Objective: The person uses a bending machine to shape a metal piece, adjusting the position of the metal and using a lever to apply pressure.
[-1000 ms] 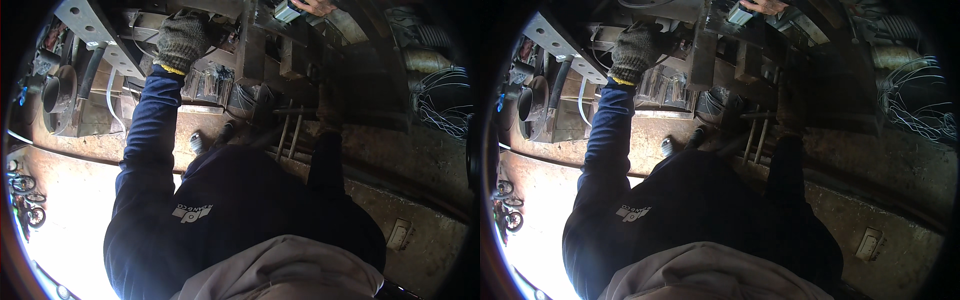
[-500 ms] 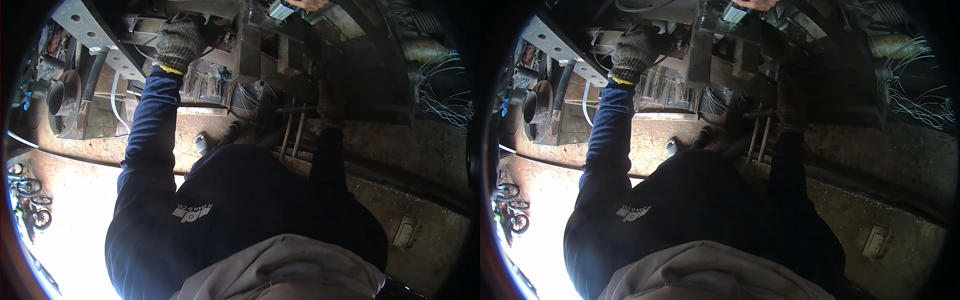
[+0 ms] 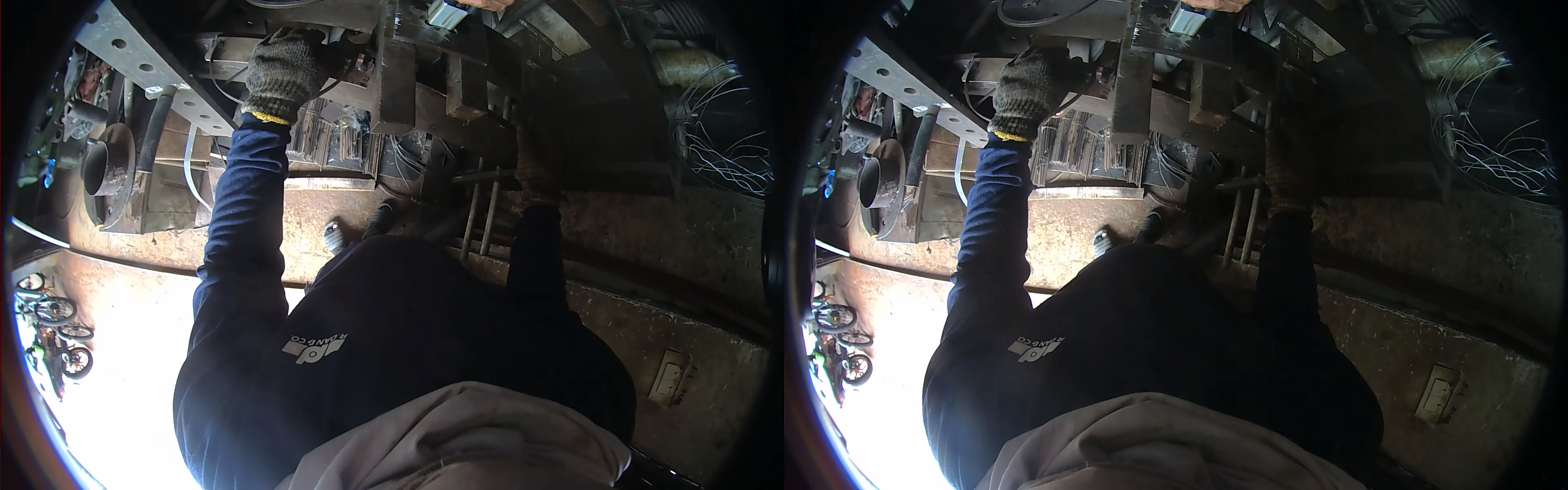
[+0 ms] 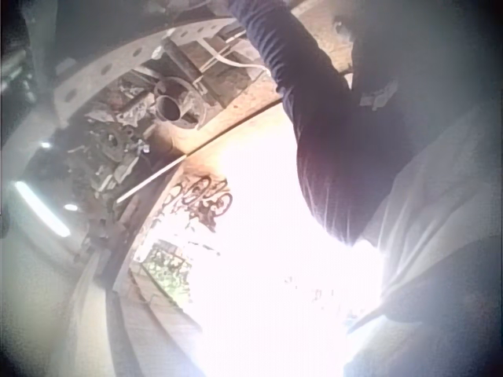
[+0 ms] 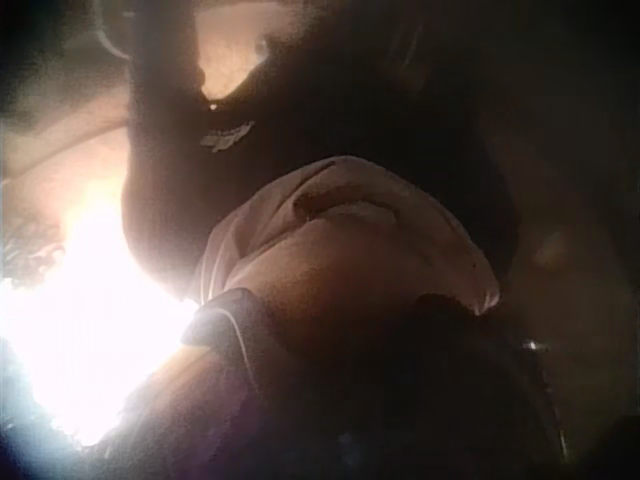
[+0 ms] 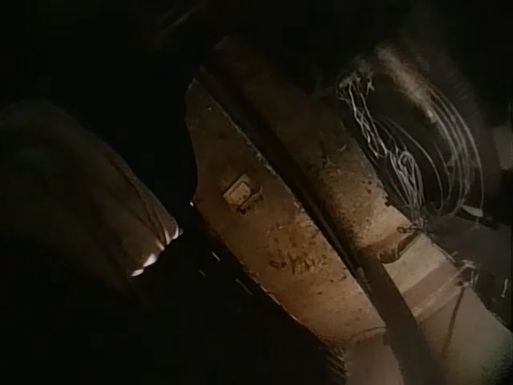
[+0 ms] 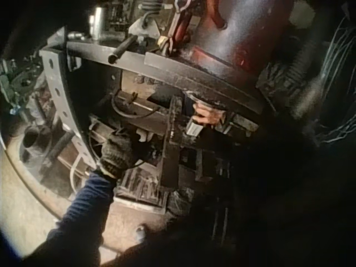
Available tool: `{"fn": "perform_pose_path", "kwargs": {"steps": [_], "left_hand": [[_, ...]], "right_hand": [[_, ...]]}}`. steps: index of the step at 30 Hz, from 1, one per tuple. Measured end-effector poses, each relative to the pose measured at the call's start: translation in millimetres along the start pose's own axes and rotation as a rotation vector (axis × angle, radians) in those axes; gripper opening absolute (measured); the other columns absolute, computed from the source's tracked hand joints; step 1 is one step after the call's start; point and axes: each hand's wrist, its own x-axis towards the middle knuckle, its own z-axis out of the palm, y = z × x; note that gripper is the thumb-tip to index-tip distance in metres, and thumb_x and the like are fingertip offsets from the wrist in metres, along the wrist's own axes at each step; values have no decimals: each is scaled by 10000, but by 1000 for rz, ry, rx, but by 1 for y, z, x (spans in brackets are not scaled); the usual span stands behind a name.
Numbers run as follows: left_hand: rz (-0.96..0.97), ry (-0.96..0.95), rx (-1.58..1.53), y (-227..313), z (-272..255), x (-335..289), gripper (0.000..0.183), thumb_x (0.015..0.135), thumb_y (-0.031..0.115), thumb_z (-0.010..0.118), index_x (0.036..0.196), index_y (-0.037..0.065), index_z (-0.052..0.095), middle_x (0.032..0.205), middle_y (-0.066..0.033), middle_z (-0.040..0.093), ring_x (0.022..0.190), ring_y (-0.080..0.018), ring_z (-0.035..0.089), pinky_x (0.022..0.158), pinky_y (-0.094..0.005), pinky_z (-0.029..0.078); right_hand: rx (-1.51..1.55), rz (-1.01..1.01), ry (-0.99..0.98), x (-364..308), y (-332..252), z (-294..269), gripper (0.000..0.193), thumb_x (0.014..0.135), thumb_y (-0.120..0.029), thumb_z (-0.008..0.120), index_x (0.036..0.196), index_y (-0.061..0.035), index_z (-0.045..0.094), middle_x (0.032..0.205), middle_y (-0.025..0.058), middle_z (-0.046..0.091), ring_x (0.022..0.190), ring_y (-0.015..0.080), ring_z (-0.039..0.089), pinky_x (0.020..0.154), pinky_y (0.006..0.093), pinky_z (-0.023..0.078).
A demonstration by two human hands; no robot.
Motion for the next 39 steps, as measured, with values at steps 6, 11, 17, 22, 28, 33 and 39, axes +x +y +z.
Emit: {"fn": "perform_pose_path", "kwargs": {"steps": [6,11,17,22,28,33,39], "left_hand": [[-6,-23,-31,-1,1,-1,330,906,440,683,1041,148,755,1033,-128,735,988,-341,699,824,-451,560],[-9,5,-77,3,7,0,299,891,410,698,1037,154,750,1015,-108,736,977,-334,701,820,-442,558],[31,1,-44,-2,6,1,288,874,389,716,1039,155,744,1003,-101,734,973,-331,700,818,-439,557],[72,6,-20,-6,9,2,296,875,393,717,1039,149,744,1007,-98,735,966,-332,700,813,-439,557],[47,13,-73,-11,16,0,338,889,406,710,1093,138,729,1081,-117,721,1016,-337,691,855,-436,552],[46,-70,-16,-8,15,2,383,893,425,702,1143,136,717,1122,-126,715,1049,-342,684,883,-434,547],[26,-87,0,-4,5,2,389,904,445,685,1163,158,726,1141,-118,718,1051,-348,683,881,-442,548]], "right_hand": [[-432,-60,19,-4,-9,3,376,1050,-299,614,1276,-2,660,1234,175,687,1172,292,649,1031,399,490],[-442,111,-43,-2,-8,-2,415,1028,-312,640,1324,-20,637,1316,173,654,1264,290,601,1106,398,447],[-332,204,-91,2,2,-6,414,1013,-283,666,1332,-22,629,1326,166,646,1278,282,593,1125,396,445],[-262,196,-60,2,12,-8,385,1010,-246,675,1315,-15,633,1285,157,656,1234,275,613,1100,393,469],[-510,33,-37,-2,-1,-3,366,1000,-205,686,1303,-7,634,1293,154,658,1231,280,616,1107,406,468],[-401,-30,-82,1,16,-5,432,1113,-215,352,1468,-1,474,1407,179,568,1334,245,534,1240,480,345],[-456,14,-51,-3,3,-3,422,1110,-208,371,1455,4,486,1398,178,574,1325,245,541,1229,471,359]]}}
